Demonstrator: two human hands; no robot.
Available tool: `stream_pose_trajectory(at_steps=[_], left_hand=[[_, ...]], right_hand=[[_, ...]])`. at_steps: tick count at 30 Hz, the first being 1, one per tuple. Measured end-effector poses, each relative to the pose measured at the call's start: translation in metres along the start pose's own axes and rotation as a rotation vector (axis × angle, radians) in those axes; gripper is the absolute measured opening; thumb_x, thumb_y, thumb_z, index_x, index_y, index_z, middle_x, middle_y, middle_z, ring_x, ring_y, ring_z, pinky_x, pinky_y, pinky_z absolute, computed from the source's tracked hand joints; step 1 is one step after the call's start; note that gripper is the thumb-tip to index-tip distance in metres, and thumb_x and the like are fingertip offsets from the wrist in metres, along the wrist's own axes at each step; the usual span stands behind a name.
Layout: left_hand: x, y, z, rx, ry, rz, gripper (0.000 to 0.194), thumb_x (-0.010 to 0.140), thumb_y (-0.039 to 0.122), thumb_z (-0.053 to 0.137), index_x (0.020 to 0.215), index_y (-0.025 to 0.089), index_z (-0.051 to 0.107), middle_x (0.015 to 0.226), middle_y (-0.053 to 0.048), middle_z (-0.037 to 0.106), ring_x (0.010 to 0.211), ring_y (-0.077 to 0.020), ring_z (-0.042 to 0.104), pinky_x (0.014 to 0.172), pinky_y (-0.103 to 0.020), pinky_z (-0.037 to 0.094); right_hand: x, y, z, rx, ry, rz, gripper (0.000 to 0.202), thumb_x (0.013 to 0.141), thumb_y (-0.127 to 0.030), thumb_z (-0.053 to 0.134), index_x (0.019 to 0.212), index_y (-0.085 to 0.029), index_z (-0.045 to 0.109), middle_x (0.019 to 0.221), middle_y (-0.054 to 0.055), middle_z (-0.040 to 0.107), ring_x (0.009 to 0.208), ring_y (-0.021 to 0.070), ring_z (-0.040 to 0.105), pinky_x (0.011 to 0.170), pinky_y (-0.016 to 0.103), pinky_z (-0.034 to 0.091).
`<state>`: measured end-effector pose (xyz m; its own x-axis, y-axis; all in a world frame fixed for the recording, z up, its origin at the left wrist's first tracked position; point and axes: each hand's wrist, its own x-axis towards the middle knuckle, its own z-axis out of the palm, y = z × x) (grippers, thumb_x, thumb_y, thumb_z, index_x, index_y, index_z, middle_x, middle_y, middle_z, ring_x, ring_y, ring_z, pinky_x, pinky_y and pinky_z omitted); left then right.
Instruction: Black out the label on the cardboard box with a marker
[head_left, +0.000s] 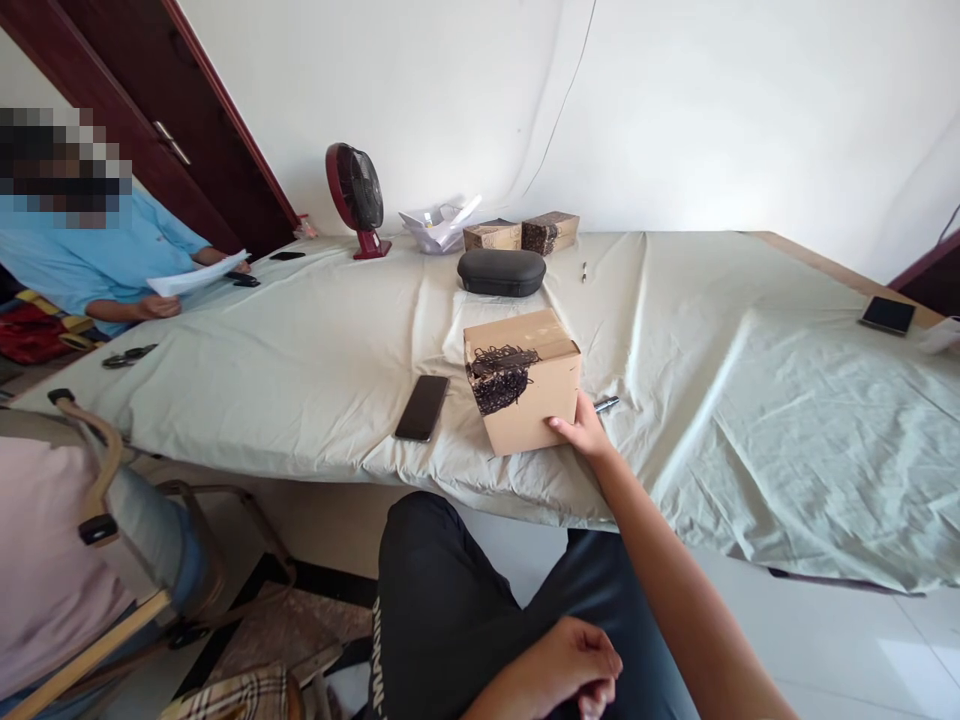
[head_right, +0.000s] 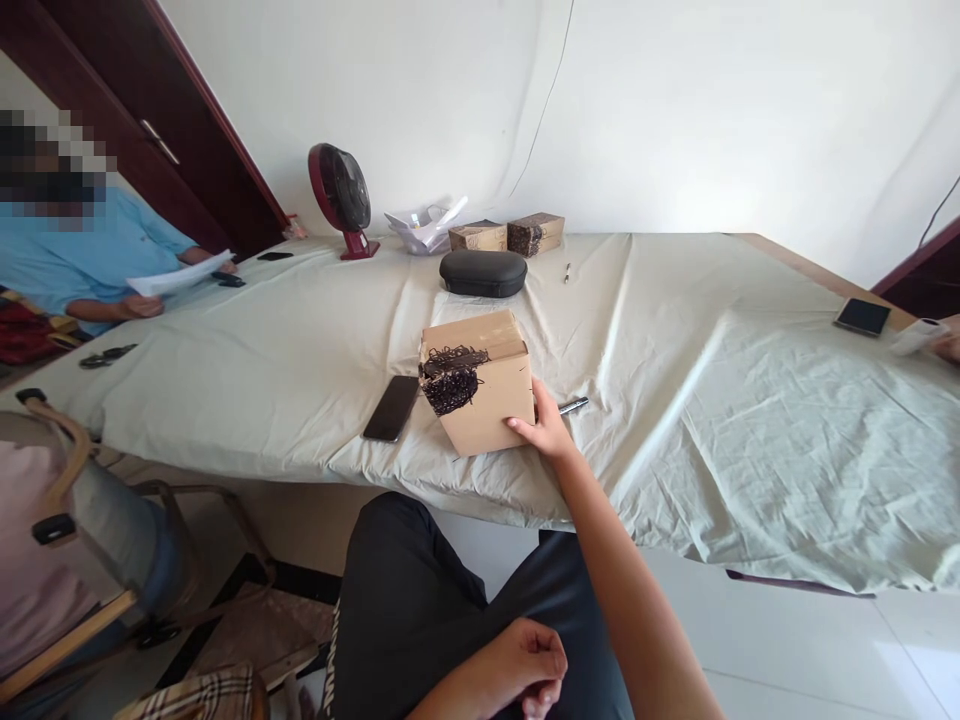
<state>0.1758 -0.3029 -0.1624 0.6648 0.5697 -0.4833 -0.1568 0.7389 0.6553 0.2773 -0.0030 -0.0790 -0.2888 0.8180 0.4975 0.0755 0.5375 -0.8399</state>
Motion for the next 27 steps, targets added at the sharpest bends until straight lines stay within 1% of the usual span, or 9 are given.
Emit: stream_pose_trajectory(at_steps=[4, 6, 8, 10, 12, 14, 17, 22, 27], left_hand=[[0.003, -0.007, -0.004, -0.012, -0.002, 0.012, 0.081, 0.057, 0.091, 0.084, 0.078, 0.016, 0.059, 0.053, 0.002, 0.056, 0.039, -0.0099, 0.044, 0.048, -0.029, 0.038], [0.005, -0.009, -0.005, -0.033, -0.011, 0.017, 0.082, 0.058, 0.092, 0.082, 0.079, 0.016, 0.059, 0.055, 0.002, 0.056, 0.04, -0.0099, 0.045, 0.048, -0.029, 0.038], [0.005, -0.009, -0.005, -0.052, -0.018, 0.021, 0.081, 0.057, 0.091, 0.084, 0.078, 0.018, 0.056, 0.055, 0.002, 0.056, 0.038, -0.0097, 0.044, 0.046, -0.029, 0.038], [0.004, -0.007, -0.005, -0.054, -0.019, 0.023, 0.08, 0.054, 0.086, 0.09, 0.077, 0.018, 0.054, 0.054, 0.003, 0.057, 0.036, -0.0092, 0.044, 0.046, -0.028, 0.038], [0.003, -0.005, -0.004, -0.041, -0.015, 0.009, 0.079, 0.049, 0.078, 0.097, 0.078, 0.019, 0.053, 0.053, 0.004, 0.058, 0.036, -0.0087, 0.046, 0.046, -0.027, 0.038], [0.002, -0.003, -0.002, -0.022, -0.006, -0.011, 0.081, 0.045, 0.076, 0.099, 0.077, 0.019, 0.053, 0.052, 0.004, 0.058, 0.035, -0.0082, 0.045, 0.044, -0.026, 0.037], [0.0, 0.002, 0.001, 0.007, 0.017, -0.022, 0.08, 0.043, 0.081, 0.096, 0.074, 0.02, 0.054, 0.051, 0.006, 0.057, 0.035, -0.0078, 0.043, 0.043, -0.027, 0.036], [-0.008, 0.011, 0.006, 0.037, 0.0, -0.018, 0.077, 0.049, 0.084, 0.091, 0.071, 0.019, 0.057, 0.05, 0.005, 0.054, 0.037, -0.0072, 0.041, 0.044, -0.026, 0.03], [-0.007, 0.012, 0.007, 0.068, -0.009, 0.018, 0.082, 0.052, 0.095, 0.082, 0.068, 0.019, 0.055, 0.049, 0.004, 0.053, 0.036, -0.0069, 0.042, 0.043, -0.027, 0.03]], right_hand=[[0.001, -0.001, 0.0, -0.016, -0.002, -0.003, 0.095, 0.078, -0.083, 0.079, 0.149, -0.023, 0.057, 0.156, 0.02, 0.063, 0.145, 0.0447, 0.059, 0.121, 0.062, 0.051], [0.001, -0.001, 0.0, -0.016, -0.003, 0.001, 0.094, 0.078, -0.082, 0.079, 0.149, -0.024, 0.057, 0.157, 0.02, 0.062, 0.146, 0.0447, 0.059, 0.12, 0.061, 0.051], [0.001, -0.002, 0.0, -0.019, 0.001, -0.002, 0.094, 0.078, -0.082, 0.079, 0.148, -0.024, 0.058, 0.157, 0.02, 0.063, 0.145, 0.0452, 0.06, 0.12, 0.062, 0.052], [0.001, -0.002, 0.0, -0.024, 0.004, -0.01, 0.094, 0.078, -0.082, 0.079, 0.149, -0.024, 0.057, 0.156, 0.02, 0.063, 0.144, 0.0458, 0.06, 0.12, 0.063, 0.051], [0.001, -0.002, -0.001, -0.022, 0.0, -0.014, 0.093, 0.079, -0.081, 0.079, 0.149, -0.024, 0.057, 0.157, 0.021, 0.062, 0.144, 0.0462, 0.06, 0.119, 0.063, 0.052], [0.001, -0.003, -0.001, -0.016, -0.003, -0.011, 0.093, 0.079, -0.081, 0.079, 0.149, -0.024, 0.057, 0.157, 0.02, 0.062, 0.144, 0.0461, 0.06, 0.117, 0.063, 0.053], [0.001, -0.005, 0.0, -0.015, -0.003, 0.0, 0.094, 0.078, -0.082, 0.079, 0.149, -0.025, 0.058, 0.156, 0.019, 0.063, 0.144, 0.046, 0.061, 0.117, 0.062, 0.054], [0.001, -0.009, 0.0, 0.006, -0.003, 0.017, 0.097, 0.076, -0.083, 0.08, 0.15, -0.024, 0.058, 0.158, 0.02, 0.061, 0.143, 0.0465, 0.061, 0.109, 0.059, 0.06], [0.001, -0.009, 0.0, -0.001, 0.001, 0.013, 0.097, 0.076, -0.083, 0.08, 0.15, -0.024, 0.058, 0.157, 0.021, 0.062, 0.143, 0.0461, 0.061, 0.111, 0.06, 0.059]])
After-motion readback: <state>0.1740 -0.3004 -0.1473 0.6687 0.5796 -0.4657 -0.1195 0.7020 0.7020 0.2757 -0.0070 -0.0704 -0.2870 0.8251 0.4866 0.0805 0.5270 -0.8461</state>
